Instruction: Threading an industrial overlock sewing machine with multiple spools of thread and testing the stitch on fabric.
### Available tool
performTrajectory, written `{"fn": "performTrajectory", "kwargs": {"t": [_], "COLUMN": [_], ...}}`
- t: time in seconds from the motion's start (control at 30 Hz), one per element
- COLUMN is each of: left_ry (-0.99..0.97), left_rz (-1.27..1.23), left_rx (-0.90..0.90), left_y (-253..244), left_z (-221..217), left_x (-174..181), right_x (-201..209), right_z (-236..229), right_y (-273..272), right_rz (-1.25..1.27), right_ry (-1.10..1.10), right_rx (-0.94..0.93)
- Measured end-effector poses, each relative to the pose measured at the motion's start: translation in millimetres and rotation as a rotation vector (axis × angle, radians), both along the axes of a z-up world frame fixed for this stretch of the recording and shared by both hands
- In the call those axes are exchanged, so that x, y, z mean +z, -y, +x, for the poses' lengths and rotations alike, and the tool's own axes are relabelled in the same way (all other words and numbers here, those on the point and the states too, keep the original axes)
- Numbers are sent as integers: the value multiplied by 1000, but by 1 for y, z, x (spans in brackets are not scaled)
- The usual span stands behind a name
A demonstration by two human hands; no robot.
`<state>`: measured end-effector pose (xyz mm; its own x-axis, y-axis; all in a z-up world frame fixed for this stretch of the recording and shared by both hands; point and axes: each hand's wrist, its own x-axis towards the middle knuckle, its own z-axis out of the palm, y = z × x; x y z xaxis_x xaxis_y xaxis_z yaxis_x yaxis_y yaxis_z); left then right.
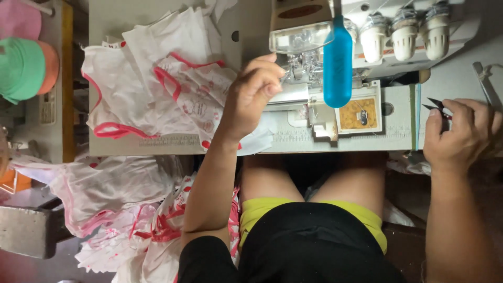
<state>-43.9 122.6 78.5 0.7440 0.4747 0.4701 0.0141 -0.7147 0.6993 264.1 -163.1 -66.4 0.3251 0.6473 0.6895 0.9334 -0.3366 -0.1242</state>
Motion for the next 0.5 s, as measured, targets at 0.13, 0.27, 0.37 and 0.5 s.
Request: {"fn": "performTrajectory", "kwargs": {"t": [0.13,0.27,0.37,0.5], "left_ry": [129,-42,-79,-140], "left_rz": [-441,-171,-30,-57], "left_rx": [-157,-89,32,42], "left_y": [6,-1,-7,-6], "left_z": [-4,3,-4,-11], "left_x": [2,14,24,21], "right_x": [1,1,11,9], "right_z": [0,-1,-5,-5], "right_y": [3,3,0,0], "right_rz": [0,6,26,9], "right_ry": [6,-45,-85,-80], "right_rx": [10,40,82,74]}}
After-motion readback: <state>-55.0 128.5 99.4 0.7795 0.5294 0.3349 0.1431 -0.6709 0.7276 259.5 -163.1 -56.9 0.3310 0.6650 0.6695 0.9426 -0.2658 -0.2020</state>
